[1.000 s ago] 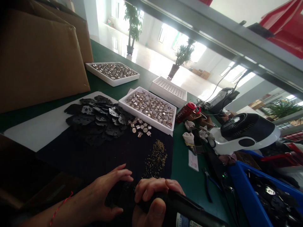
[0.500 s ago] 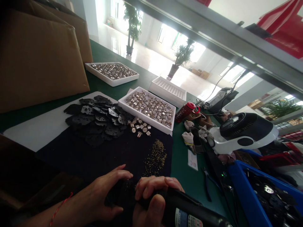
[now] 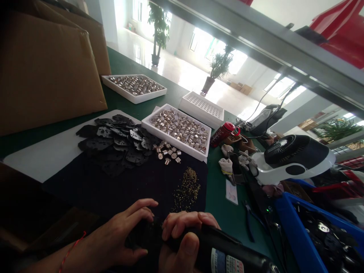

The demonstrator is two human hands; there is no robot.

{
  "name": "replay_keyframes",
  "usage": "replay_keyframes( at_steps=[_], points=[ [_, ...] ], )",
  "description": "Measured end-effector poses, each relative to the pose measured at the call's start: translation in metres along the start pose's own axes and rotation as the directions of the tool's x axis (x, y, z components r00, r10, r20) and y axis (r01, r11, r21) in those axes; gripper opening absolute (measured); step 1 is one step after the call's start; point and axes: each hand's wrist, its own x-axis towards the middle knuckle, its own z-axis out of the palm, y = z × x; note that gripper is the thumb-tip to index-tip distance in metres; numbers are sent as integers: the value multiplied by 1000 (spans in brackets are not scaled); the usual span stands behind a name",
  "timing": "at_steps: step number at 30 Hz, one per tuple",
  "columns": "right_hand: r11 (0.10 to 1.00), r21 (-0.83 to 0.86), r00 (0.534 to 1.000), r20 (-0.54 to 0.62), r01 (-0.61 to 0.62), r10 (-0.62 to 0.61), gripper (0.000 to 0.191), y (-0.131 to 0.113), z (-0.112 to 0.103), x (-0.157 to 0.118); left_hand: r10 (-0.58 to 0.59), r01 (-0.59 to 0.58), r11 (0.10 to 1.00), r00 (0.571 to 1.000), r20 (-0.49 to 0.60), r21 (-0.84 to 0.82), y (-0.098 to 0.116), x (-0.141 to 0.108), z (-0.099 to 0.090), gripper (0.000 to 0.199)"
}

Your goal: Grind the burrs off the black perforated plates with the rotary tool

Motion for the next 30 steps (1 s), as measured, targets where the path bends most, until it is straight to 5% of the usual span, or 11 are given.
replay_keyframes(
  at_steps=[14, 30],
  points=[
    [999, 32, 1000, -29, -7, 8, 25, -2, 5, 0, 50, -49, 998, 999, 10, -27, -7, 0, 1, 88],
    [1000, -13, 1000, 27, -12, 12, 25, -2, 4, 0, 49, -48, 998, 999, 15, -33, 1, 6, -3, 78]
  ],
)
